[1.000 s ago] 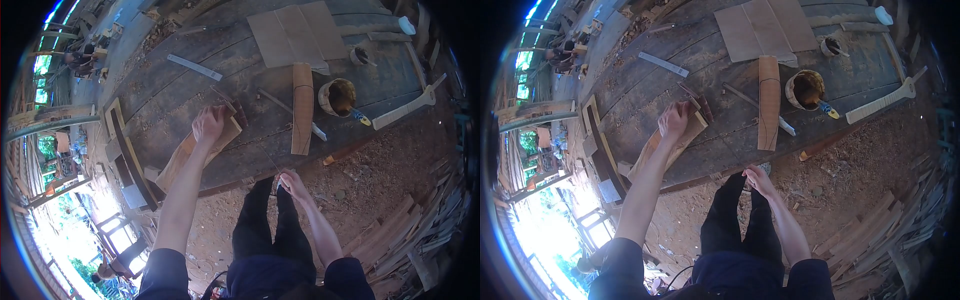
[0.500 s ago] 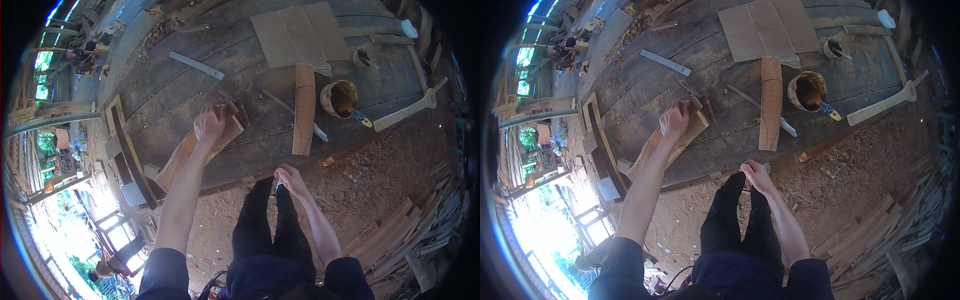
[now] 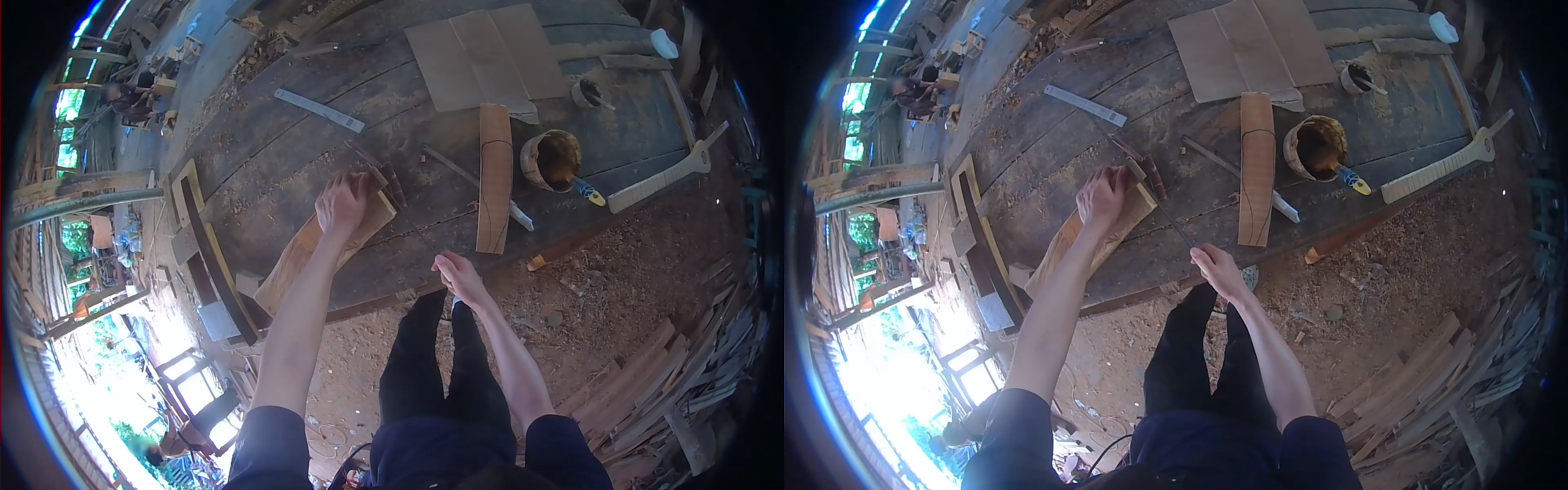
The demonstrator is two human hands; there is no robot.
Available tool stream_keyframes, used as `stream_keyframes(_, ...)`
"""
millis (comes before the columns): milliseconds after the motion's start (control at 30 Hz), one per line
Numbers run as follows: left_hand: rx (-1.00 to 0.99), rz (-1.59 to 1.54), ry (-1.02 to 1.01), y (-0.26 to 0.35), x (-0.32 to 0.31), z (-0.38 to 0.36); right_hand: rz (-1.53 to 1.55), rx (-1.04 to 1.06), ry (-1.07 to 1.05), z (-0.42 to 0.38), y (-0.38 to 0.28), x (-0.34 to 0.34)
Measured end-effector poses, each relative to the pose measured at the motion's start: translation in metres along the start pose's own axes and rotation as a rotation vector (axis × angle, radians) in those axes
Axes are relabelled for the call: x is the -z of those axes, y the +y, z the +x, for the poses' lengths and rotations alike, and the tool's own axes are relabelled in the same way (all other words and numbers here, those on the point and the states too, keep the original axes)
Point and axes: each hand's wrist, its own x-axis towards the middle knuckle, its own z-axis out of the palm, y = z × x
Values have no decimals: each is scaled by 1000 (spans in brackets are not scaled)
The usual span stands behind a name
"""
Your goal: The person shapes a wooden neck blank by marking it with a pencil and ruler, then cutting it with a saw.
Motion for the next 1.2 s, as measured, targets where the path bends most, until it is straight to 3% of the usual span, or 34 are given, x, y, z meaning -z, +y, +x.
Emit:
stream_keyframes(433,16,-83,-19,0,0,-2,234,34,-37,-38,20,13)
stream_keyframes(1200,3,-59,-1,2,5,0,77,-44,-9,-19,-7,8)
